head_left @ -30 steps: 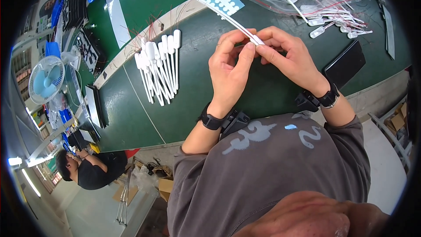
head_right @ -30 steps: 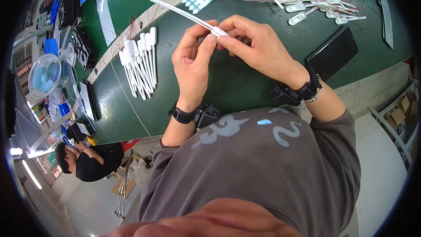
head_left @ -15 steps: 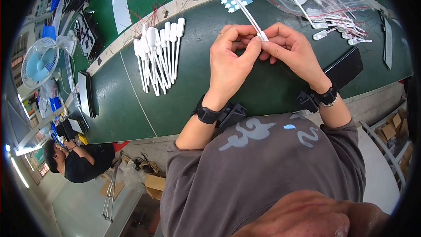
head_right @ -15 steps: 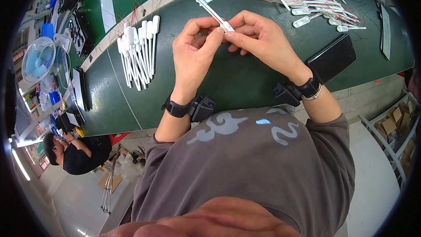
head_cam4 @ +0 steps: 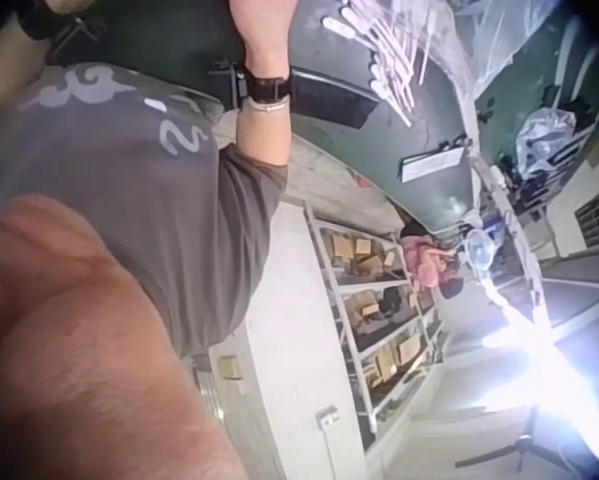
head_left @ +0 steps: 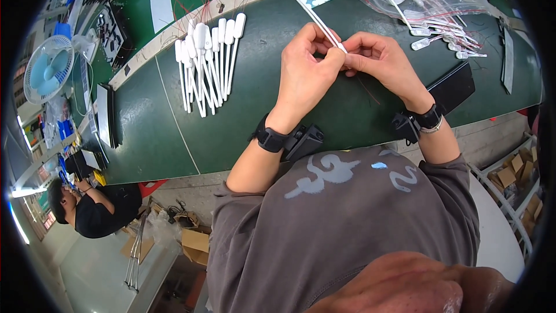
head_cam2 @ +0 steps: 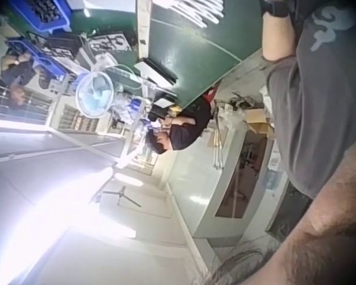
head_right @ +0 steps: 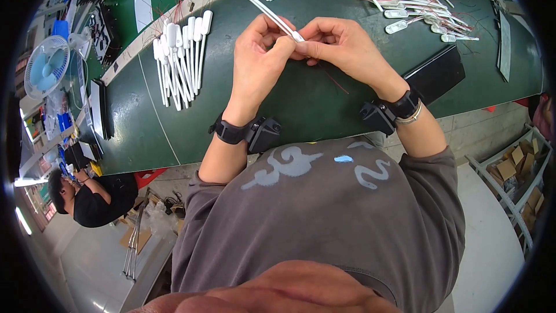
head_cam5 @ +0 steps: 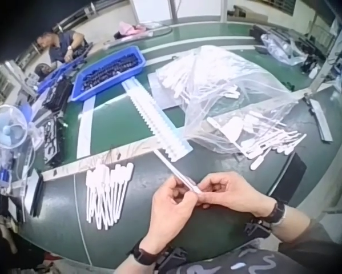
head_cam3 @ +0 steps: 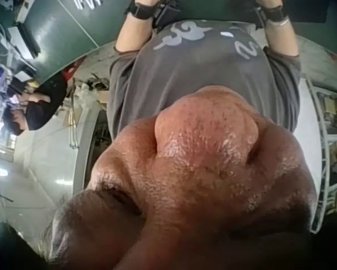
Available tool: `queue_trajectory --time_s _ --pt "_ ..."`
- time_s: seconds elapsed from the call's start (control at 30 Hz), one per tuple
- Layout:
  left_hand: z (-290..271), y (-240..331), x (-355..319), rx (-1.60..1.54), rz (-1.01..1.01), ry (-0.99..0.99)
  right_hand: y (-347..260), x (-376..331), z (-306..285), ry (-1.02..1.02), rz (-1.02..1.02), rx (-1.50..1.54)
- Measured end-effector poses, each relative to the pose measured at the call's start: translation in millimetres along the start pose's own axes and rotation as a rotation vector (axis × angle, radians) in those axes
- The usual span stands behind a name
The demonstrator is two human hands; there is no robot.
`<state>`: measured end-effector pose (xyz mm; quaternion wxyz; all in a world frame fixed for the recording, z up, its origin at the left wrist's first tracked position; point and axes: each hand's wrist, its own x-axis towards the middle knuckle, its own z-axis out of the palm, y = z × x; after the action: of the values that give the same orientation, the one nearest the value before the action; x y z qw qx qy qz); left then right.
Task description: The person picks up a white plastic housing and a wire, inserts the wire into the housing, and then aligns and presses a long white plastic rod into the assembly before setting it down.
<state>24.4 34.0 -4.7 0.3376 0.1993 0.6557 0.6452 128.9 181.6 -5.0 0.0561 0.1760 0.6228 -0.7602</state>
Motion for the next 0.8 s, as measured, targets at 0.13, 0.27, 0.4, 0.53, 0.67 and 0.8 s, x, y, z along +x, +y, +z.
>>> queue_trajectory --time_s 0.13,0.27,0.4,0.53,0.67,0.8 --pt "-0.3 10.7 -0.7 -0.167 -0.071 -0.049 -4.2 0.9 -5.2 -0.045 0.055 0.099" --pt "-1.8 12.8 -3.3 -0.240 -0.068 -0.070 -5.9 -0.8 -6.9 -0.078 0.059 0.206" --pt "-1.5 16.8 -6.2 -0.256 -0.055 -0.074 -8.1 -3.0 -5.0 -0.080 0.052 0.251" --pt "-0.5 18.1 -6.0 -0.245 -0.060 -0.080 -10.7 -4.8 -3.2 -0.063 0.046 0.235" --pt "-0.7 15.8 -5.1 -0.269 -0.067 -0.084 -10.4 -3.8 -3.9 -0.060 0.035 0.197" --pt "-2.7 14.4 -2.9 -0.300 -0.084 -0.096 -8.2 -3.1 -4.1 -0.037 0.004 0.118"
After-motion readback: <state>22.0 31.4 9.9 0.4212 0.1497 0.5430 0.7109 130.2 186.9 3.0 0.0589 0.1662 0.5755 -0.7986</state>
